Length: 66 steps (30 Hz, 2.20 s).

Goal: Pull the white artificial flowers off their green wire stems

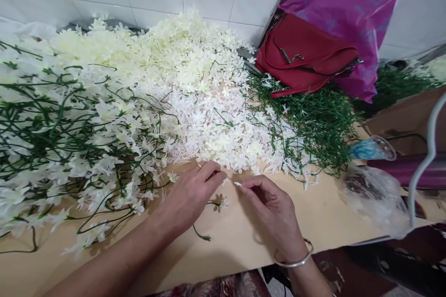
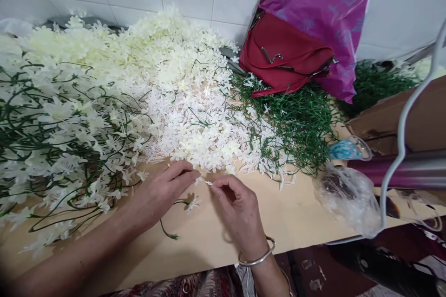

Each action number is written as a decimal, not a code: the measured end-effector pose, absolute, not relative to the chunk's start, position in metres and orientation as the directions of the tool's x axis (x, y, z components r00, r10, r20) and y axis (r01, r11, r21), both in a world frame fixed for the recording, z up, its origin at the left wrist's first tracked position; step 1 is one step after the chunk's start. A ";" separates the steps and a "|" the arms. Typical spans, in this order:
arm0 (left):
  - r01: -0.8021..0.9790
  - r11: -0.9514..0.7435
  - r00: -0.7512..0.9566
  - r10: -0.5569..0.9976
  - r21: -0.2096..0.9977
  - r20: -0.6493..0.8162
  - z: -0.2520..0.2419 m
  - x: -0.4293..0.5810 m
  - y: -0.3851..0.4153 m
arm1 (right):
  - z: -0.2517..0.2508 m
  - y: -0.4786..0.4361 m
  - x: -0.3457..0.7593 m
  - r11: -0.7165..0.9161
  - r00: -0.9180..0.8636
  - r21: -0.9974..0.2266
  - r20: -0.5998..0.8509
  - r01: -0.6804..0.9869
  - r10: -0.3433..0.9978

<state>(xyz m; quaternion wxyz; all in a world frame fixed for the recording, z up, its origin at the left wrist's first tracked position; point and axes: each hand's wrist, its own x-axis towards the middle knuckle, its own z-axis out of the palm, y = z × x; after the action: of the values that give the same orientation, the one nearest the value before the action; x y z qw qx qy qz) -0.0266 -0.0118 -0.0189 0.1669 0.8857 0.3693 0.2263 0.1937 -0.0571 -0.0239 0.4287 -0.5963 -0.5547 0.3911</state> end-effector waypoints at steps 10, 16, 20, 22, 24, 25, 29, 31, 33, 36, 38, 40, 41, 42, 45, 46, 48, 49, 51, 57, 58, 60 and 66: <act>0.319 -0.498 0.235 0.866 0.806 0.442 -0.010 -0.023 -0.004 | -0.001 -0.043 0.166 -0.011 0.115 -0.975 0.015 0.223 0.993; 0.255 -0.440 0.244 0.891 0.861 0.383 -0.009 -0.024 -0.006 | 0.001 -0.035 0.147 0.058 0.110 -0.976 0.082 0.208 0.991; 0.249 -0.348 0.200 0.931 0.904 0.304 -0.011 -0.026 -0.007 | 0.003 -0.034 0.140 0.003 0.143 -0.982 0.030 0.188 0.989; 0.238 -0.302 0.184 0.947 0.923 0.263 -0.012 -0.027 -0.007 | 0.005 -0.033 0.138 -0.012 0.159 -0.984 0.017 0.179 0.987; 0.246 -0.295 0.187 0.949 0.923 0.253 -0.013 -0.028 -0.007 | 0.006 -0.033 0.136 0.003 0.165 -0.984 0.033 0.180 0.986; 0.259 -0.304 0.194 0.946 0.917 0.259 -0.014 -0.029 -0.007 | 0.006 -0.033 0.136 0.016 0.163 -0.982 0.047 0.186 0.985; 0.337 -0.409 0.226 0.909 0.848 0.350 -0.015 -0.030 -0.008 | 0.003 -0.034 0.133 0.078 0.161 -0.966 0.120 0.247 0.980; 0.368 -0.495 0.251 0.868 0.787 0.428 -0.014 -0.030 -0.007 | 0.001 -0.033 0.133 0.088 0.163 -0.963 0.133 0.255 0.978; 0.378 -0.568 0.283 0.823 0.731 0.493 -0.012 -0.030 -0.007 | 0.001 -0.032 0.134 0.069 0.175 -0.976 0.107 0.208 0.979; 0.390 -0.633 0.358 0.774 0.669 0.523 -0.010 -0.030 -0.008 | 0.003 -0.027 0.138 0.001 0.152 -0.995 0.016 0.101 0.988; 0.407 -0.670 0.408 0.742 0.621 0.532 -0.011 -0.030 -0.008 | 0.003 -0.024 0.142 -0.044 0.091 -0.997 -0.037 0.069 0.995; 0.430 -0.685 0.419 0.728 0.588 0.543 -0.013 -0.029 -0.009 | 0.003 -0.022 0.144 -0.052 0.047 -0.998 -0.050 0.045 0.998; 0.442 -0.679 0.406 0.735 0.587 0.543 -0.014 -0.029 -0.009 | 0.003 -0.022 0.146 -0.038 0.042 -0.999 -0.037 0.030 0.998; 0.452 -0.662 0.388 0.750 0.598 0.536 -0.014 -0.028 -0.009 | 0.003 -0.021 0.147 -0.018 0.052 -1.000 -0.017 0.020 0.999; 0.444 -0.609 0.348 0.794 0.657 0.499 -0.005 -0.030 -0.009 | 0.000 -0.019 0.151 0.039 0.124 -0.999 0.043 0.034 0.991; 0.435 -0.602 0.354 0.798 0.670 0.487 0.000 -0.032 -0.010 | -0.001 -0.019 0.153 0.053 0.154 -0.997 0.060 0.051 0.986; 0.411 -0.606 0.433 0.787 0.681 0.439 0.012 -0.039 -0.016 | -0.005 -0.018 0.157 0.092 0.208 -0.991 0.110 0.094 0.972; 0.403 -0.613 0.510 0.767 0.679 0.390 0.017 -0.044 -0.020 | -0.006 -0.017 0.159 0.121 0.227 -0.985 0.146 0.120 0.963; 0.394 -0.645 0.707 0.668 0.655 0.232 0.019 -0.052 -0.032 | -0.009 -0.017 0.163 0.189 0.253 -0.967 0.229 0.173 0.940; 0.433 -0.806 0.849 0.515 0.404 0.118 -0.015 -0.057 -0.060 | -0.011 -0.017 0.165 0.274 0.316 -0.923 0.354 0.272 0.880; 0.431 -0.809 0.850 0.513 0.401 0.121 -0.018 -0.056 -0.061 | -0.011 -0.017 0.165 0.268 0.318 -0.927 0.346 0.264 0.883; 0.408 -0.811 0.853 0.502 0.420 0.141 -0.018 -0.052 -0.061 | -0.010 -0.017 0.164 0.246 0.319 -0.944 0.307 0.219 0.897; 0.288 -0.528 0.719 0.671 0.799 0.184 0.007 -0.050 -0.055 | 0.009 -0.018 0.168 0.167 0.203 -0.966 0.206 0.196 0.957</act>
<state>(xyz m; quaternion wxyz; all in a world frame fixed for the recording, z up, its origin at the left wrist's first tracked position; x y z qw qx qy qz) -0.0503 -0.0553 0.0066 0.3931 0.8396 0.2856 0.2431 0.1680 -0.0176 0.0093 0.5513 -0.5454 -0.5285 0.3454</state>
